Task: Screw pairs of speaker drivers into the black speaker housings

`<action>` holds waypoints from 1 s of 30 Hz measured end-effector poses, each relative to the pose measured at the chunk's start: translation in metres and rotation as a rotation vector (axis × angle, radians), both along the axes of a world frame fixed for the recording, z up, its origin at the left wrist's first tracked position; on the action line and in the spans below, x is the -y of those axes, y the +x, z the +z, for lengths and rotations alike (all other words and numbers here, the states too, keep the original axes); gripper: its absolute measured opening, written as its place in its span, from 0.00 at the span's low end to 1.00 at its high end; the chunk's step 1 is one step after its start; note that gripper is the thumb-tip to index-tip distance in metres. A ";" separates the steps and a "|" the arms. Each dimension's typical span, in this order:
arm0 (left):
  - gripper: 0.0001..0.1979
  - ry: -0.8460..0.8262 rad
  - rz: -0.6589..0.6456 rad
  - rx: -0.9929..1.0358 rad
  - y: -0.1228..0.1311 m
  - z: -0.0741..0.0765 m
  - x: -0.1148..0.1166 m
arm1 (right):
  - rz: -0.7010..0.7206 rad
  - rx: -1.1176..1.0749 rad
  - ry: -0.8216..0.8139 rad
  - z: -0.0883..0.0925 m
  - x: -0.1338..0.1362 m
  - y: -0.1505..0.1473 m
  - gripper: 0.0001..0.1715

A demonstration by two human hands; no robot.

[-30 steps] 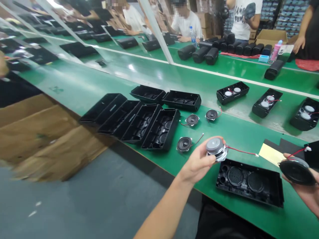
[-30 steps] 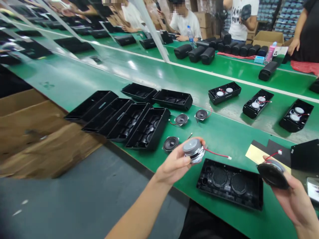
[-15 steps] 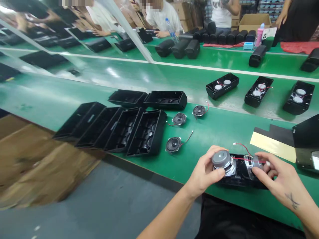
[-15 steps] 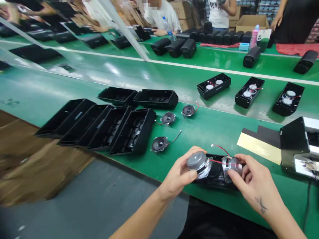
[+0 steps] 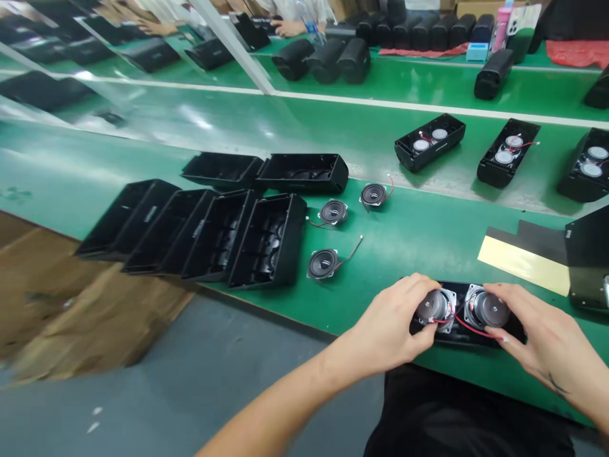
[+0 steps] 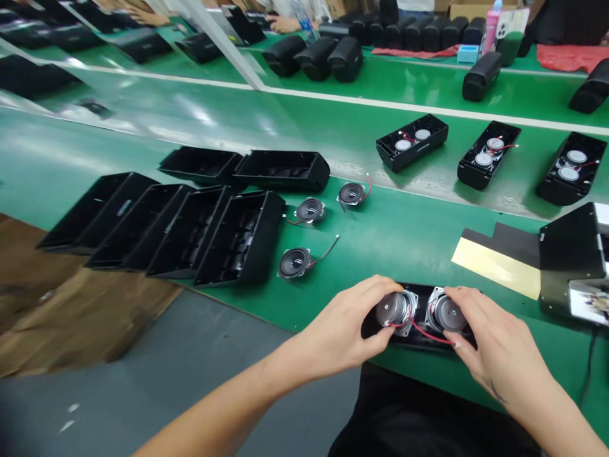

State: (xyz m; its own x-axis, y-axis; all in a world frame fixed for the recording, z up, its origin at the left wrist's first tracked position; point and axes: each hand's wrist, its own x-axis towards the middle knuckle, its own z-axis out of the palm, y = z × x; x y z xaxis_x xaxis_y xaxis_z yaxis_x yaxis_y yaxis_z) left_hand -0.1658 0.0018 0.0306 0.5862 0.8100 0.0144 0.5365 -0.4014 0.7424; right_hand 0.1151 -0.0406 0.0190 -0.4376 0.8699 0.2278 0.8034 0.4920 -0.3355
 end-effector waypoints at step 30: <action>0.18 0.092 -0.360 -0.677 0.025 0.006 -0.014 | 0.318 0.081 -0.036 -0.012 -0.024 0.018 0.16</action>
State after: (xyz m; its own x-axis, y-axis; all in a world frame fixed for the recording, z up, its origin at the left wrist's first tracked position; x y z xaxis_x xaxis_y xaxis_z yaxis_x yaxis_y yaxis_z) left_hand -0.1405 0.0159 0.0368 0.7185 0.5805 -0.3832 0.6863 -0.6814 0.2545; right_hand 0.1328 -0.0170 0.0068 -0.7041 0.6935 0.1525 0.6362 0.7115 -0.2982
